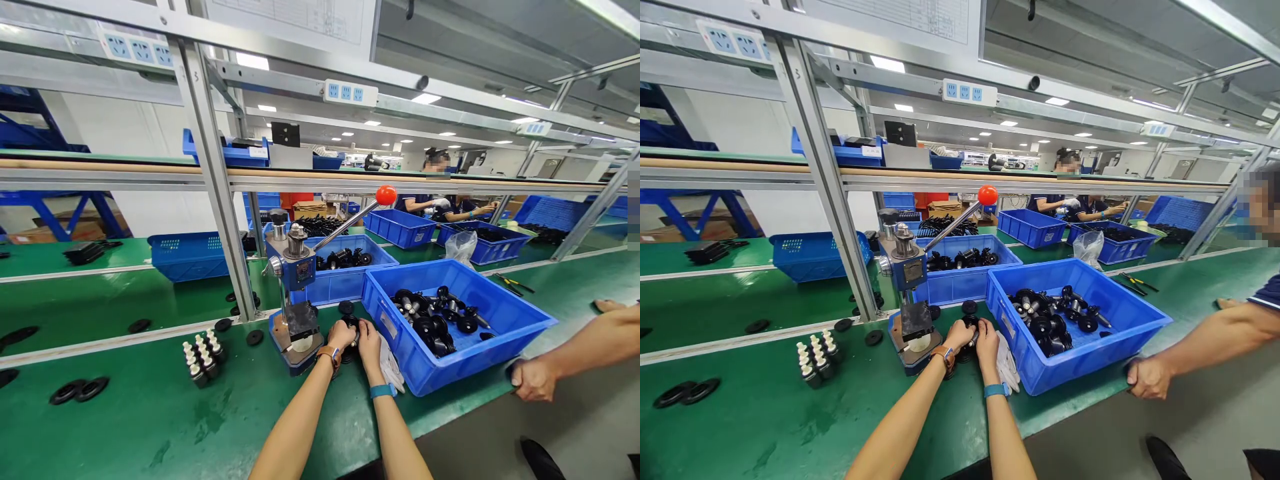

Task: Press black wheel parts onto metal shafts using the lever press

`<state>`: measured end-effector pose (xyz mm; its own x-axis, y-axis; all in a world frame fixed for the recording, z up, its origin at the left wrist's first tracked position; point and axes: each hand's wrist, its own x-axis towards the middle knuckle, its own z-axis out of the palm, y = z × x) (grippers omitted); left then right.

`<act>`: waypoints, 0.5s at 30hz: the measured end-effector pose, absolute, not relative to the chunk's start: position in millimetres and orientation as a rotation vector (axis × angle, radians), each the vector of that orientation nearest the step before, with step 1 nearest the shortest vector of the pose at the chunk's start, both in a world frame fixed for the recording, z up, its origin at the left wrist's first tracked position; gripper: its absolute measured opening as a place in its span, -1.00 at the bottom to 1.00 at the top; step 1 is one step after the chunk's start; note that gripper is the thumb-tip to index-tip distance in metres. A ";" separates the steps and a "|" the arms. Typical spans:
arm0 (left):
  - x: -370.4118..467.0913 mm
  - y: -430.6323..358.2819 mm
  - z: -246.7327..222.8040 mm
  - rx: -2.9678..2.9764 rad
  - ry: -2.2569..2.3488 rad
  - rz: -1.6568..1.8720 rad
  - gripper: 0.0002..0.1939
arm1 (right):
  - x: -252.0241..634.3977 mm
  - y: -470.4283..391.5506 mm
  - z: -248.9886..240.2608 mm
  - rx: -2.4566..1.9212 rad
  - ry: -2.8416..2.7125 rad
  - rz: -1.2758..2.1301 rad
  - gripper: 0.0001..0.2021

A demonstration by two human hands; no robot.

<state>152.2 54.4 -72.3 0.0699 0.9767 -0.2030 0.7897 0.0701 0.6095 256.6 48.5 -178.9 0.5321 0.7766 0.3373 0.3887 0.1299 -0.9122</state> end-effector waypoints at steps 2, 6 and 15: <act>155.5 46.6 -67.8 1.767 1.773 0.475 -0.75 | 257.9 49.0 -180.4 -1.499 -1.044 0.365 -0.55; 160.5 18.9 -53.0 1.824 1.797 0.689 -0.74 | 263.6 49.7 -179.2 -1.546 -0.971 0.329 -0.57; 95.0 -41.6 2.9 2.057 1.493 1.132 -0.76 | 257.5 34.1 -140.8 -1.495 -0.935 0.232 -0.31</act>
